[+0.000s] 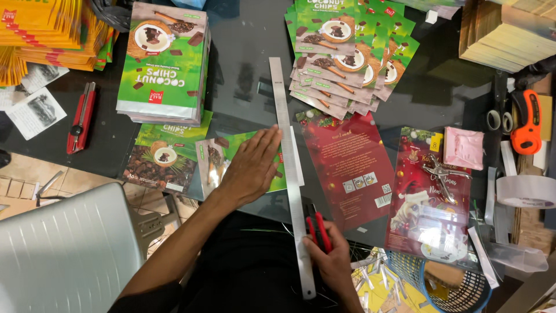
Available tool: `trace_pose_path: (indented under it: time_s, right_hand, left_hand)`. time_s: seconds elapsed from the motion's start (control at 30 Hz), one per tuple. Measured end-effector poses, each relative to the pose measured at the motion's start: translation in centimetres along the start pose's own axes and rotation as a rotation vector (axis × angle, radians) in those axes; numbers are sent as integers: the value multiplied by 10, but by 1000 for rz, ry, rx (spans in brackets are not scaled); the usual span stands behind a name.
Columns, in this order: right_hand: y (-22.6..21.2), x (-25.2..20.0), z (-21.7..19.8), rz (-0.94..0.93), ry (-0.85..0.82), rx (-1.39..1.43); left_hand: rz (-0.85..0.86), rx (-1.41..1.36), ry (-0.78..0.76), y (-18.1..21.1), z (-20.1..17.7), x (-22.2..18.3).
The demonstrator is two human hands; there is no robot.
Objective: The person trims edges from printed product labels by hand using a metal ruler and a utility knife on a glass surface.
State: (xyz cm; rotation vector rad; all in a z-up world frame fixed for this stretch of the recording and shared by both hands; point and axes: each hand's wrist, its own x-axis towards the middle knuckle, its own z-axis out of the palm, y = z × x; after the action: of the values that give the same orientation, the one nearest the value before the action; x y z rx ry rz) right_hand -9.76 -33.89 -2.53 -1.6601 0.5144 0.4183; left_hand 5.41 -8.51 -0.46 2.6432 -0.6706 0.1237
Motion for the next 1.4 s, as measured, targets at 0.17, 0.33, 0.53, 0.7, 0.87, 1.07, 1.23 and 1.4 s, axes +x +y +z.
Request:
trace_pose_path:
  time_s: [0.17,0.33,0.53,0.7,0.87,1.07,1.23,1.4]
  right_hand:
    - [6,7,4,18,-22,37]
    - [9,5,6,-33,13,28]
    - [5,5,13,-99,57,56]
    - [-2,3,14,-78,53,57]
    - [3,4,10,-49,56,50]
    - [8,6,9,-49,69,33]
    - [1,4,3,-85,56,-35]
    - [-47,-5,-1,-118,176,-374]
  left_hand:
    - [30,78,12,-5,5,4]
    - [71,73,-2,-6,7,3]
    - [74,-7,-29,-5,2,6]
    - [108,89,-42,-7,3,5]
    - [112,102,-42,-8,7,4]
    - [109,132,-57,-11,10,4]
    - [114,158,-43,-13,12,3]
    - [113,159,-25,-12,13,3]
